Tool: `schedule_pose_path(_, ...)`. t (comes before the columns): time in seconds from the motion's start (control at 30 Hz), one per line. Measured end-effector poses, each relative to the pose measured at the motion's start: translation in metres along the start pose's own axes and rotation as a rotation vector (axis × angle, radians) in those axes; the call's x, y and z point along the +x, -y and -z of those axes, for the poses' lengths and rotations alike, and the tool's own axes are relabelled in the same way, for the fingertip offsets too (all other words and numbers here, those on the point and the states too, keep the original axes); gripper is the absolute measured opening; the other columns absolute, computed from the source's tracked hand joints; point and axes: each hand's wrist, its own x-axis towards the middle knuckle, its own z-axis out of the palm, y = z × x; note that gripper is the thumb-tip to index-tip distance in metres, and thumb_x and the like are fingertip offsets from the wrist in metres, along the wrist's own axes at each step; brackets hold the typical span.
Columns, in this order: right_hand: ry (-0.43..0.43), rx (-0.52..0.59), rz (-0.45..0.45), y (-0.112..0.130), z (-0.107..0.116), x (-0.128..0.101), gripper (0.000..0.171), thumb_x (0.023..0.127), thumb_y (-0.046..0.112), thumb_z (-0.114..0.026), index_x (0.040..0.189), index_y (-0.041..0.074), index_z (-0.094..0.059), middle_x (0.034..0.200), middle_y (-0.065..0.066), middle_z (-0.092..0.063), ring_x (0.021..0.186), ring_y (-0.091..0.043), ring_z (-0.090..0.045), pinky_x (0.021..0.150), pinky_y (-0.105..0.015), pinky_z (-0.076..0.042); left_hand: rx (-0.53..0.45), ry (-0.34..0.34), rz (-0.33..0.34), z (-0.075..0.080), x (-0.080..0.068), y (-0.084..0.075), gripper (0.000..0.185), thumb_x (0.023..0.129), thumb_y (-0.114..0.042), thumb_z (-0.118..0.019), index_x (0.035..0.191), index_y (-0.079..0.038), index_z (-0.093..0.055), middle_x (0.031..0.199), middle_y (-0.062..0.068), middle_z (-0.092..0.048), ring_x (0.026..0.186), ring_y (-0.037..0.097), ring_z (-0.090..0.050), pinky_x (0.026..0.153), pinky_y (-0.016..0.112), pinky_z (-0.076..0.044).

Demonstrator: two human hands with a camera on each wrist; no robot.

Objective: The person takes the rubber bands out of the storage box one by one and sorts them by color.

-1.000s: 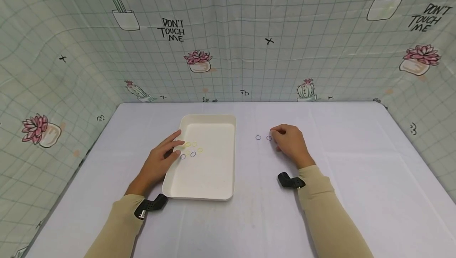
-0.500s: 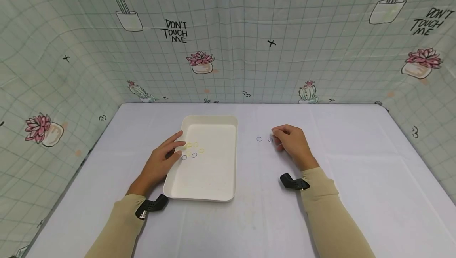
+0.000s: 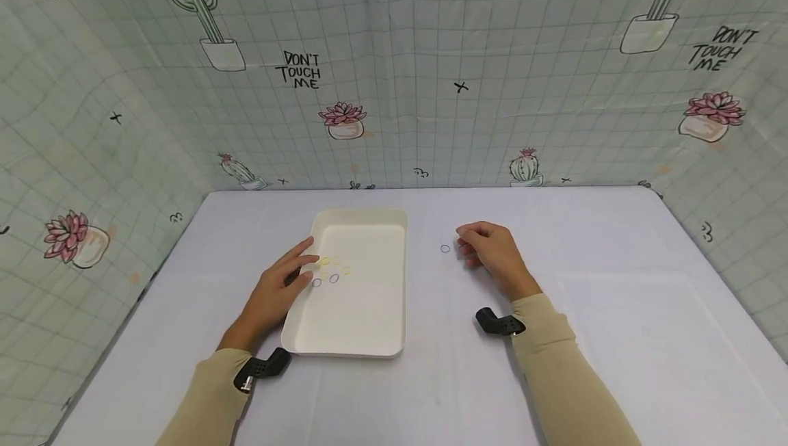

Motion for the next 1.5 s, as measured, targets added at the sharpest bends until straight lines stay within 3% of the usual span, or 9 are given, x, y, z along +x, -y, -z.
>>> schedule_pose_path(0.27,0.003,0.054,0.000,-0.010,0.000,-0.003,0.043,0.100,0.023,-0.063,0.124,-0.013,-0.058,0.090,-0.007,-0.066,0.074,-0.012,-0.060,0.062,-0.025,-0.055,0.017,0.003,-0.006,0.000,-0.001,0.003,0.034,0.099,-0.014,-0.062,0.133,-0.010,-0.065,0.158,-0.010,-0.037,0.147,0.019,-0.031,0.116,0.046,-0.029)
schedule_pose_path(0.93,-0.007,-0.016,0.025,-0.017,0.000,-0.004,0.038,0.102,0.022,-0.061,0.123,-0.009,-0.061,0.094,-0.011,-0.065,0.075,-0.013,-0.061,0.065,-0.028,-0.057,0.005,0.023,0.010,-0.002,0.001,0.004,0.034,0.100,-0.015,-0.061,0.134,-0.011,-0.065,0.157,-0.015,-0.036,0.147,0.014,-0.029,0.117,0.043,-0.029)
schedule_pose_path(1.5,0.015,-0.046,0.077,0.004,-0.008,-0.005,0.043,0.101,0.026,-0.062,0.125,-0.009,-0.061,0.101,-0.014,-0.068,0.081,-0.014,-0.062,0.067,-0.029,-0.056,-0.004,-0.016,-0.031,-0.003,0.003,0.002,0.033,0.099,-0.012,-0.062,0.131,-0.008,-0.066,0.157,-0.010,-0.039,0.146,0.016,-0.031,0.116,0.043,-0.030)
